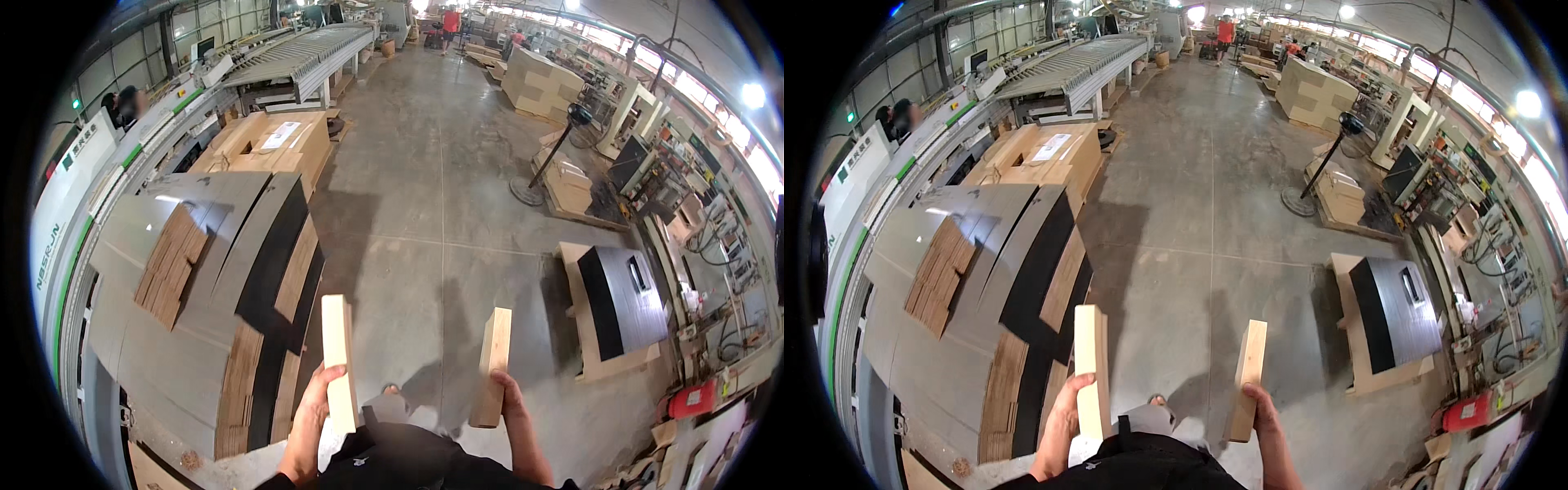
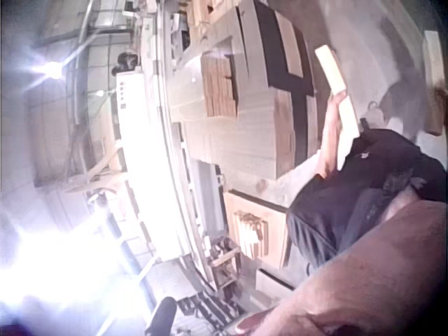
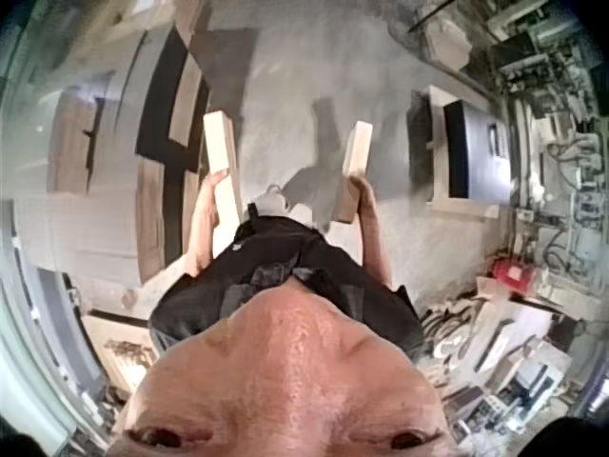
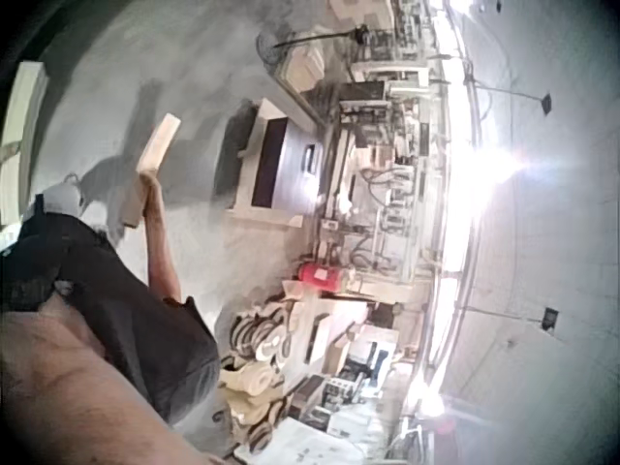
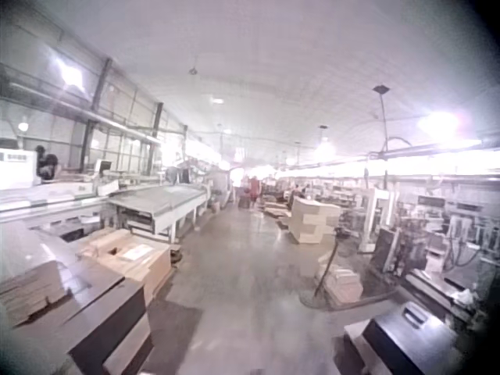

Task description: The person picks up wooden boards from a stack, places them one at a time onto a machine's conveyor track, and pushes them into the feeder mechanism. The person then walks to the other side of the machine to clear debris from the rollers before returning to feed more boards into the machine.

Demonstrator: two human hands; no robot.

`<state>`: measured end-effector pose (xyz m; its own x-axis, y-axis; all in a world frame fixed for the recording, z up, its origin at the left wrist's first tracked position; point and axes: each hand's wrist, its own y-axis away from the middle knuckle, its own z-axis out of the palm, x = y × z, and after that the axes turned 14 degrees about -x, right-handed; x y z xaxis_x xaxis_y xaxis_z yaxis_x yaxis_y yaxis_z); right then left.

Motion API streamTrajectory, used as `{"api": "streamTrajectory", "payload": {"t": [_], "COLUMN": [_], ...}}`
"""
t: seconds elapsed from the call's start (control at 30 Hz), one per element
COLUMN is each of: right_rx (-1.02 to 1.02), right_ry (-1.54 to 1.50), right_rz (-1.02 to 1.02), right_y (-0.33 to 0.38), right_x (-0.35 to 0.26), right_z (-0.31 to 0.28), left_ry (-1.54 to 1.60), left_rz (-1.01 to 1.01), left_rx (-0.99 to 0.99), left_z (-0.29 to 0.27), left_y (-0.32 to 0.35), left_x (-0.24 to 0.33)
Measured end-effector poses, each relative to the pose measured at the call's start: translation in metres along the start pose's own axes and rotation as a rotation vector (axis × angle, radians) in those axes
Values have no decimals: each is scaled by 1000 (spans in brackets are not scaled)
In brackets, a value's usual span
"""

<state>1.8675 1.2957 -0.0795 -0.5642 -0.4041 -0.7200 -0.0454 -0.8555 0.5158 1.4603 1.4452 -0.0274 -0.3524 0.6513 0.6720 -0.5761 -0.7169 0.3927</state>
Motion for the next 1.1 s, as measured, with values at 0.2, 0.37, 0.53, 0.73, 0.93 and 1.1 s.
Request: {"api": "streamTrajectory", "payload": {"t": [0.2,0.37,0.53,0.73,0.93,1.1], "right_rx": [82,157,239,56,-29,81], "right_ry": [17,70,107,174,221,211], "right_rz": [-60,-5,125,334,317,445], "right_y": [-133,-275,-445,-702,-945,-1067], "right_x": [-111,-188,-309,-451,-566,-651], "right_z": [1,-43,-16,5,51,92], "left_ry": [129,344,314,457,478,582], "left_rz": [-80,92,216,353,499,451], "left_rx": [-95,-97,-25,221,297,158], "left_z": [42,65,71,11,-66,-94], "left_y": [-215,-375,-497,-635,-824,-998], "left_x": [145,250,343,421,516,646]}}
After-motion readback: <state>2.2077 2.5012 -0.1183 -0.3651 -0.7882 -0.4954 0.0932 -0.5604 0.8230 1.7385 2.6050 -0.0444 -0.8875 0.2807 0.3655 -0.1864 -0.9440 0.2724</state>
